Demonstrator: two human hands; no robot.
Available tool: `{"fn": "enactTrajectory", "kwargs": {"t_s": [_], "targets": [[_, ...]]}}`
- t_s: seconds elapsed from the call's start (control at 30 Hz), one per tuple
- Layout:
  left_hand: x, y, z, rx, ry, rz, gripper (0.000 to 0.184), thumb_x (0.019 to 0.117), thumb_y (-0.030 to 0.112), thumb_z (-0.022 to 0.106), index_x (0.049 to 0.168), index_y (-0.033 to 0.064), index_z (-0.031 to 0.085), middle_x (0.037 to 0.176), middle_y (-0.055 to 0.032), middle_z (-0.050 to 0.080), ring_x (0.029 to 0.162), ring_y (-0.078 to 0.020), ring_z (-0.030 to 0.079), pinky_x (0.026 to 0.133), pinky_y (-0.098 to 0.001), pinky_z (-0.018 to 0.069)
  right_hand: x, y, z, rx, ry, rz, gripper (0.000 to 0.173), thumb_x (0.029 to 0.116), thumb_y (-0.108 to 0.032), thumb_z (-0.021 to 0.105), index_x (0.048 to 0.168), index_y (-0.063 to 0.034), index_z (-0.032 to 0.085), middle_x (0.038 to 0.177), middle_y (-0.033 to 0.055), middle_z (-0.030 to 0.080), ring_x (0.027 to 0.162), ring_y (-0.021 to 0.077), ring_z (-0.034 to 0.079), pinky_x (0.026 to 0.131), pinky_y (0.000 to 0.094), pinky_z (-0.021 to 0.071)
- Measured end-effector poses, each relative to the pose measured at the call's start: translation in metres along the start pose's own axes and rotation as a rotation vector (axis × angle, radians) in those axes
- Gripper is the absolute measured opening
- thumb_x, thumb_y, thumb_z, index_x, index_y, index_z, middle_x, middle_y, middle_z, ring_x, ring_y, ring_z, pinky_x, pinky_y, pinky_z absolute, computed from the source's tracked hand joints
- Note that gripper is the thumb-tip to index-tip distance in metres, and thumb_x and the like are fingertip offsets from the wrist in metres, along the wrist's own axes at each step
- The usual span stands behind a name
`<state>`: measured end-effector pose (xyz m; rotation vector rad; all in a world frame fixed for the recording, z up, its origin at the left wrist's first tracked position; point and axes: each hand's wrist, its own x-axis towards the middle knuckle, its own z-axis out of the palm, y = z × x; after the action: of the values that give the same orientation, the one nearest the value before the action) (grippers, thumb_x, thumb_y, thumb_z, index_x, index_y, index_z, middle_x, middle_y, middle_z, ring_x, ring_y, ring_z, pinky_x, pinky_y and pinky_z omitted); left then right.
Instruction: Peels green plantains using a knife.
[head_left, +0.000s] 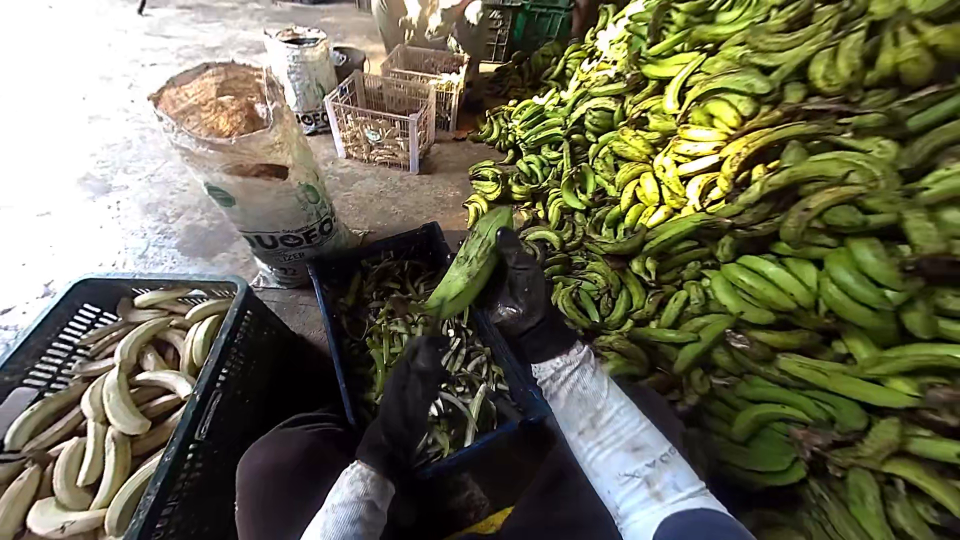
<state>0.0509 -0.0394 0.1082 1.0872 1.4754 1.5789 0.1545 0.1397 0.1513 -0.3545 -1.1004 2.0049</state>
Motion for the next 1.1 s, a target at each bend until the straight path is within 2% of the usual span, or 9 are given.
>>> {"fn": "enactTrajectory", "kwargs": {"t_s": [0.1, 0.23, 0.37, 0.47, 0.6, 0.77, 0.83, 1.0, 1.1], "targets": [[0.007, 0.004, 0.000, -0.174, 0.088, -0.094, 0.060, 0.1080, 0.053, 0.027, 0.125, 0.0068, 0.062, 0.067, 0.0038, 0.055, 0.057, -0.0102, 0.053, 0.057, -0.0303, 0.0519, -0.018, -0.005, 0.004, -0.117, -0.041, 0.070, 0.036, 0.1021, -0.049, 0.052, 0.129, -0.0261, 0.059, 0.106, -0.0008, 0.067, 0.089, 0.0103, 0.066, 0.073, 0.0311, 0.0581], [0.001, -0.006, 0.009, -0.320, 0.072, -0.084, 0.057, 0.1071, 0.054, 0.031, 0.132, 0.0099, 0.056, 0.066, 0.0049, 0.054, 0.057, -0.0103, 0.054, 0.059, -0.0320, 0.0533, -0.022, -0.006, 0.006, -0.313, 0.158, 0.159, 0.050, 0.0897, -0.059, 0.067, 0.124, -0.0234, 0.063, 0.096, 0.0032, 0.068, 0.077, 0.0135, 0.065, 0.064, 0.0310, 0.0557], [0.001, -0.014, 0.021, -0.530, 0.055, -0.113, 0.042, 0.1003, 0.060, 0.049, 0.109, 0.0197, 0.058, 0.060, 0.0068, 0.050, 0.052, -0.0105, 0.052, 0.056, -0.0346, 0.0527, -0.024, 0.001, -0.003, -0.444, 0.291, 0.147, 0.065, 0.0826, -0.066, 0.072, 0.126, -0.0185, 0.065, 0.101, 0.0070, 0.070, 0.084, 0.0186, 0.067, 0.071, 0.0388, 0.0565], [0.003, -0.020, 0.023, -0.513, 0.037, -0.107, 0.042, 0.0965, 0.064, 0.054, 0.100, 0.0218, 0.058, 0.060, 0.0070, 0.049, 0.052, -0.0091, 0.050, 0.054, -0.0322, 0.0509, -0.029, 0.005, -0.005, -0.269, 0.311, 0.167, 0.059, 0.0870, -0.057, 0.072, 0.130, -0.0181, 0.060, 0.101, 0.0069, 0.069, 0.083, 0.0180, 0.067, 0.070, 0.0358, 0.0574], [0.004, -0.011, 0.033, -0.398, 0.081, -0.147, 0.040, 0.1077, 0.051, 0.034, 0.097, 0.0184, 0.056, 0.062, 0.0067, 0.053, 0.055, -0.0090, 0.055, 0.059, -0.0304, 0.0548, -0.034, 0.010, -0.003, 0.010, 0.315, 0.213, 0.047, 0.0952, -0.048, 0.064, 0.131, -0.0185, 0.056, 0.101, 0.0063, 0.066, 0.084, 0.0171, 0.066, 0.071, 0.0349, 0.0569], [0.002, 0.001, 0.046, -0.241, 0.093, -0.198, 0.048, 0.1104, 0.046, 0.028, 0.127, 0.0090, 0.055, 0.059, 0.0043, 0.051, 0.048, -0.0079, 0.050, 0.047, -0.0247, 0.0479, -0.034, 0.010, -0.021, -0.047, 0.284, -0.063, 0.046, 0.0941, -0.043, 0.068, 0.132, -0.0181, 0.057, 0.105, 0.0047, 0.069, 0.088, 0.0153, 0.068, 0.074, 0.0344, 0.0589], [-0.005, 0.003, 0.048, -0.206, 0.048, -0.202, 0.062, 0.1091, 0.049, 0.021, 0.131, 0.0042, 0.057, 0.062, 0.0044, 0.050, 0.052, -0.0093, 0.048, 0.052, -0.0285, 0.0485, -0.031, 0.009, -0.031, -0.083, 0.296, -0.157, 0.056, 0.0917, -0.041, 0.071, 0.139, -0.0180, 0.052, 0.115, 0.0090, 0.067, 0.096, 0.0210, 0.068, 0.079, 0.0410, 0.0592], [-0.005, 0.052, 0.058, -0.303, -0.016, 0.145, 0.065, 0.1003, 0.068, 0.040, 0.112, 0.0100, 0.066, 0.070, 0.0047, 0.057, 0.061, -0.0080, 0.056, 0.062, -0.0283, 0.0556, -0.033, 0.002, -0.040, -0.088, 0.306, -0.222, 0.060, 0.0952, -0.043, 0.067, 0.147, -0.0222, 0.046, 0.126, 0.0085, 0.065, 0.106, 0.0231, 0.067, 0.083, 0.0431, 0.0600], [-0.001, 0.052, 0.068, -0.276, 0.063, -0.062, 0.050, 0.1096, 0.042, 0.034, 0.104, 0.0032, 0.064, 0.061, 0.0036, 0.053, 0.051, -0.0063, 0.051, 0.051, -0.0237, 0.0501, -0.034, -0.002, -0.030, -0.026, 0.255, -0.221, 0.047, 0.0980, -0.041, 0.063, 0.139, -0.0205, 0.052, 0.117, 0.0068, 0.067, 0.100, 0.0199, 0.068, 0.080, 0.0397, 0.0604]]}}
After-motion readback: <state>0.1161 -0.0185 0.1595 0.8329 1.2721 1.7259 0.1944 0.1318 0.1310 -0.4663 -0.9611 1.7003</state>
